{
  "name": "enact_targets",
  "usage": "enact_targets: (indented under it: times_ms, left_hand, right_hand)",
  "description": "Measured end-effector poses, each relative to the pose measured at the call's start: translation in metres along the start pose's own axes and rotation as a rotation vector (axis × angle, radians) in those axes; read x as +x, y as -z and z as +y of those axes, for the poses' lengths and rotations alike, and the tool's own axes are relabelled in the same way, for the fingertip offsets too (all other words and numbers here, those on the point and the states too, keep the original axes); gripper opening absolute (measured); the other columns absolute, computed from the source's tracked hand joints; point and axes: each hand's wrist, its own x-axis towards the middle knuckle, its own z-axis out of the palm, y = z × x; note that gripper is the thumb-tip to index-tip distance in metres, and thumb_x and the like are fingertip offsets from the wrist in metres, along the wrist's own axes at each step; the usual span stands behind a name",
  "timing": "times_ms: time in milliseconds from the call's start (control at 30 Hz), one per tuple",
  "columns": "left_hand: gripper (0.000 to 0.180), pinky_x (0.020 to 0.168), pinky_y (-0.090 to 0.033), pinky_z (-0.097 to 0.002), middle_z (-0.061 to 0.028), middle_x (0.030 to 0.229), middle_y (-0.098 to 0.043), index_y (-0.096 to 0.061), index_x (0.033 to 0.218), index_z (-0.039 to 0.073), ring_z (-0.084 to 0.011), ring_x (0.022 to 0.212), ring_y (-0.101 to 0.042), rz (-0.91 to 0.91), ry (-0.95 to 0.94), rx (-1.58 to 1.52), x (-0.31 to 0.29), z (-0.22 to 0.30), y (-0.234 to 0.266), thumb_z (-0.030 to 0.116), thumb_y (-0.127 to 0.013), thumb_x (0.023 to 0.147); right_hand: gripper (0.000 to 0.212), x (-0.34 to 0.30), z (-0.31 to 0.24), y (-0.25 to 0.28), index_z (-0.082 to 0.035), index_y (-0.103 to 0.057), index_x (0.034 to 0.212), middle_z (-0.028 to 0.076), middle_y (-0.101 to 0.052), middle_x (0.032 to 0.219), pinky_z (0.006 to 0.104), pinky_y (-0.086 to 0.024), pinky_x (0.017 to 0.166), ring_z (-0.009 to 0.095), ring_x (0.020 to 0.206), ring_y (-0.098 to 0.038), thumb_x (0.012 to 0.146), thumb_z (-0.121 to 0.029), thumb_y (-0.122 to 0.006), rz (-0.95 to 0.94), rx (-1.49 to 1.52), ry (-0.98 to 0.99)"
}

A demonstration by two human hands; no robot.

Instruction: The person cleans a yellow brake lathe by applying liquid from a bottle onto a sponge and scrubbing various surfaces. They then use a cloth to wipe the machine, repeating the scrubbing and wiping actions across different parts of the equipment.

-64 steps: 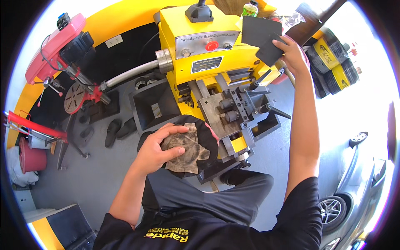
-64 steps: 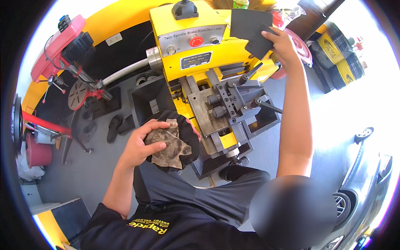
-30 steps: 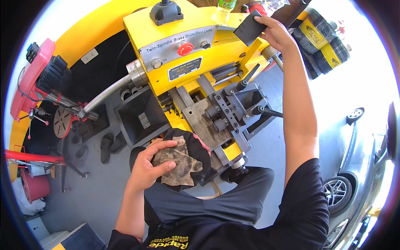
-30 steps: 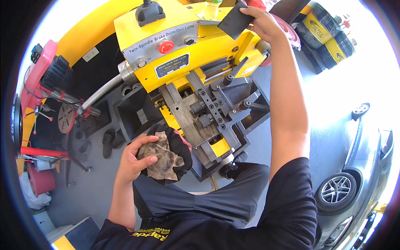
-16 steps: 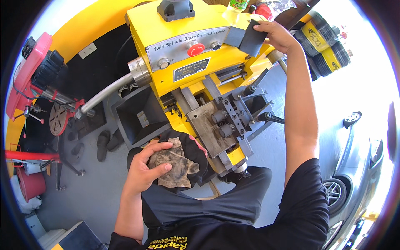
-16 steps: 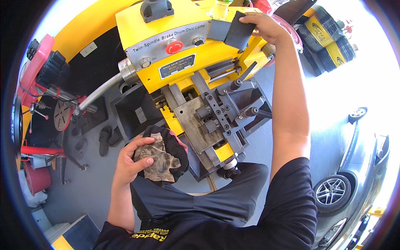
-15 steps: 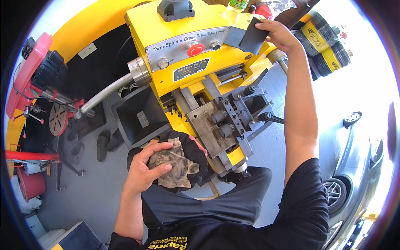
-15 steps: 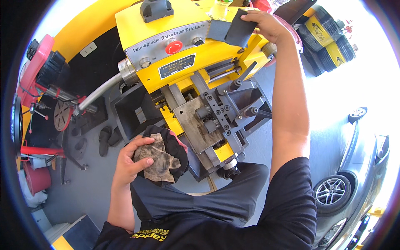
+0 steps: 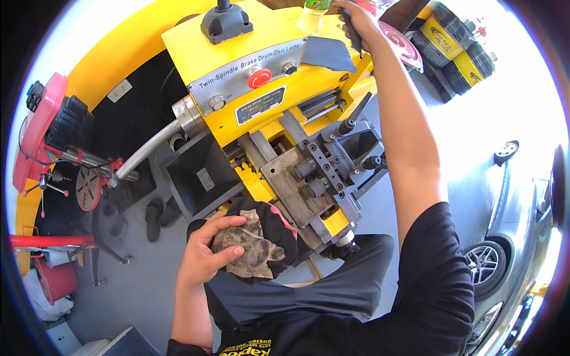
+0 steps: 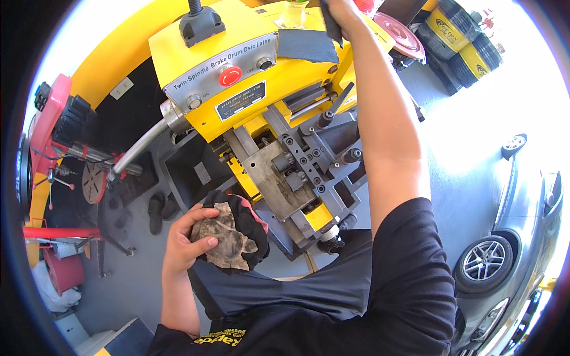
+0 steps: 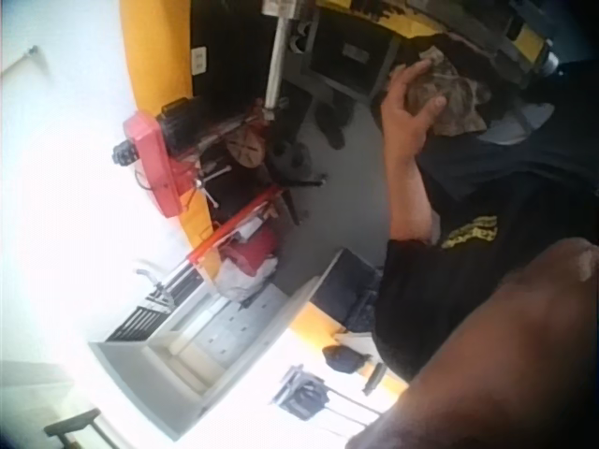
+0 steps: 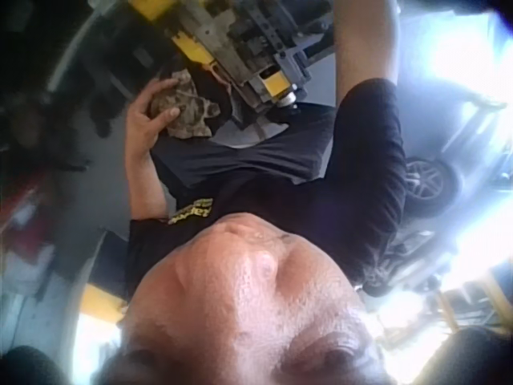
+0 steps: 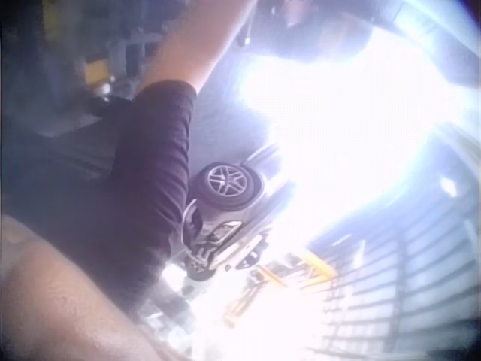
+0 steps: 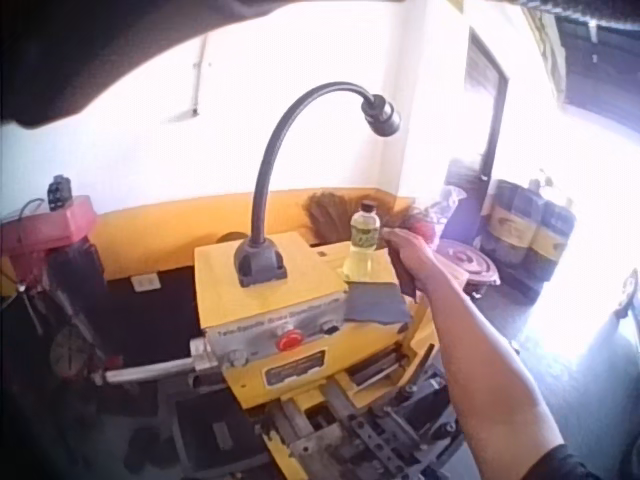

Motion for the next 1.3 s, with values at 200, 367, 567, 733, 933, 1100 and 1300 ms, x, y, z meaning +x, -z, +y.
enact_targets:
  times_ms: [200,367,567,733,933,1100,1300]
  left_hand:
    - [0.052,0.111,-0.045,-0.0316,-0.0063,0.131,-0.065,-0.074,0.136,0.001,-0.0175,0.124,-0.062,0.029,-0.003,-0.028,-0.006,-0.002,0.002,0.004,-0.088,0.085]
    - [0.053,0.112,-0.044,-0.0317,-0.0065,0.133,-0.066,-0.074,0.135,0.002,-0.0173,0.125,-0.061,0.011,0.013,0.009,-0.007,-0.008,0.005,0.003,-0.088,0.084]
    - [0.053,0.114,-0.043,-0.0326,-0.0071,0.136,-0.066,-0.074,0.135,0.002,-0.0176,0.128,-0.061,0.037,0.012,0.012,-0.01,-0.014,0.004,0.002,-0.088,0.084]
    - [0.056,0.109,-0.044,-0.0284,-0.0022,0.126,-0.066,-0.074,0.132,0.0,-0.0133,0.119,-0.063,0.067,0.038,-0.067,-0.006,-0.006,-0.006,0.009,-0.093,0.081]
    - [0.053,0.112,-0.045,-0.0317,-0.006,0.134,-0.064,-0.073,0.137,0.001,-0.0175,0.126,-0.062,-0.005,0.024,-0.024,-0.008,-0.01,-0.008,-0.001,-0.085,0.085]
    - [0.053,0.111,-0.045,-0.0315,-0.0059,0.133,-0.064,-0.073,0.137,0.001,-0.0179,0.125,-0.062,-0.023,0.042,-0.049,-0.006,-0.011,-0.013,-0.001,-0.086,0.085]
    - [0.053,0.111,-0.045,-0.0315,-0.0061,0.133,-0.064,-0.073,0.136,0.001,-0.0181,0.126,-0.062,0.001,0.051,-0.037,-0.009,-0.01,-0.012,0.0,-0.086,0.085]
  right_hand:
    - [0.061,-0.025,-0.042,-0.053,-0.003,-0.074,0.133,0.018,-0.079,0.125,0.0443,-0.052,0.107,0.034,0.12,-0.071,0.093,-0.048,-0.086,0.078,-0.719,0.317]
    - [0.063,0.008,-0.032,-0.046,-0.006,-0.075,0.135,0.017,-0.079,0.127,0.0464,-0.052,0.108,0.034,0.12,-0.072,0.089,-0.046,-0.089,0.001,-0.672,0.282]
    - [0.04,0.005,-0.04,-0.04,-0.005,-0.076,0.12,0.006,-0.079,0.109,0.0364,-0.058,0.091,0.019,0.098,-0.074,0.092,-0.03,-0.09,-0.077,-0.239,0.193]
    - [0.041,-0.023,-0.049,-0.02,-0.005,-0.074,0.123,0.005,-0.078,0.112,0.0367,-0.057,0.093,0.018,0.102,-0.072,0.093,-0.029,-0.089,-0.124,-0.271,0.216]
    - [0.075,-0.086,-0.064,-0.033,-0.013,-0.072,0.141,0.023,-0.072,0.135,0.0501,-0.054,0.105,0.042,0.12,-0.071,0.087,-0.063,-0.085,0.051,-0.804,0.226]
    - [0.076,-0.058,-0.026,-0.04,-0.008,-0.067,0.145,0.019,-0.074,0.132,0.0457,-0.054,0.107,0.032,0.118,-0.072,0.086,-0.049,-0.093,0.054,-0.613,0.329]
    - [0.073,-0.044,-0.018,-0.067,-0.004,-0.061,0.15,0.01,-0.075,0.132,0.0388,-0.054,0.108,0.022,0.12,-0.069,0.09,-0.03,-0.094,-0.12,-0.145,0.329]
